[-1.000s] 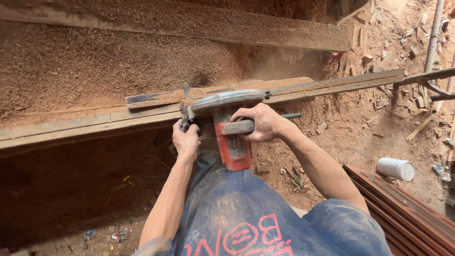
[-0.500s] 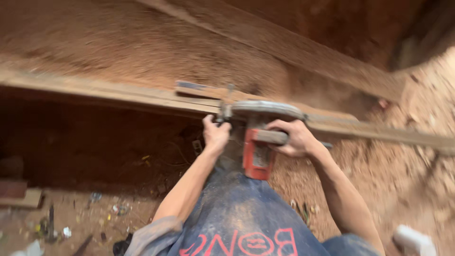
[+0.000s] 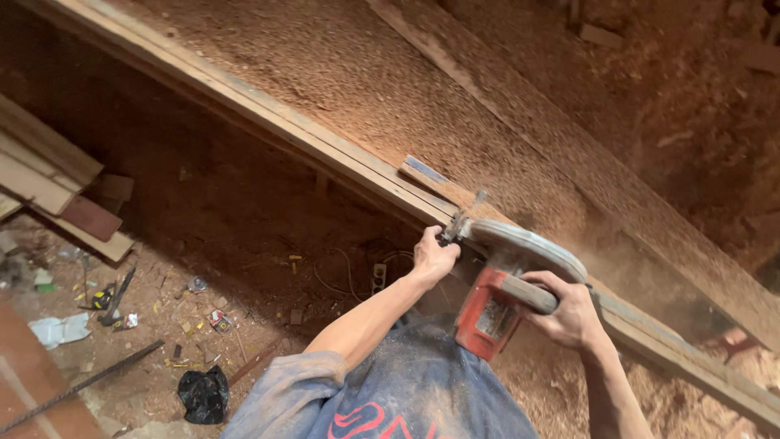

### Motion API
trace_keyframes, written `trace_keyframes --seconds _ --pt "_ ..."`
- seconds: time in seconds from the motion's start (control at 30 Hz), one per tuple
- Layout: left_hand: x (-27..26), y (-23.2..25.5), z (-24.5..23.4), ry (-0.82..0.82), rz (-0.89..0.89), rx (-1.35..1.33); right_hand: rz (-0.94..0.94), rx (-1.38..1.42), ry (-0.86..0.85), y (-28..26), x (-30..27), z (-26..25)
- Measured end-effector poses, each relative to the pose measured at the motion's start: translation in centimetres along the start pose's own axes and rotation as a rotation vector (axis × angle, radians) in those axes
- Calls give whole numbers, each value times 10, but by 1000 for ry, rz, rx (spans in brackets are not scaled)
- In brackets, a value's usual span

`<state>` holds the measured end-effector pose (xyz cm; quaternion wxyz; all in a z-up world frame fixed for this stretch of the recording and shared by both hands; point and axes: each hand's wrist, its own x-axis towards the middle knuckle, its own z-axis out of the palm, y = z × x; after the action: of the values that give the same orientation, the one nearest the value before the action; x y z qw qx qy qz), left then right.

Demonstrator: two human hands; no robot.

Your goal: The person uses a circular saw to cut a long piece of lumber into smaller sections, making multiple passes to sever the wood.

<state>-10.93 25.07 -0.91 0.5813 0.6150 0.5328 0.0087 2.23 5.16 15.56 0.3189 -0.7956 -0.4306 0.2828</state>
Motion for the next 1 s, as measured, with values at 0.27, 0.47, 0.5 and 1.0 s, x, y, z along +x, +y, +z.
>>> trace_keyframes --seconds 0.27,0.47,0.5,1.0 --pt "3 10 -30 -15 -17 -37 57 -14 -28 -12 17 12" --pt "8 11 -42 -14 -17 -31 33 -44 -18 -26 26 18" --pt "9 12 -44 -16 -25 -30 73 -27 -32 -29 26 18" --pt "8 13 -45 -54 11 23 89 -5 -98 -25 33 13"
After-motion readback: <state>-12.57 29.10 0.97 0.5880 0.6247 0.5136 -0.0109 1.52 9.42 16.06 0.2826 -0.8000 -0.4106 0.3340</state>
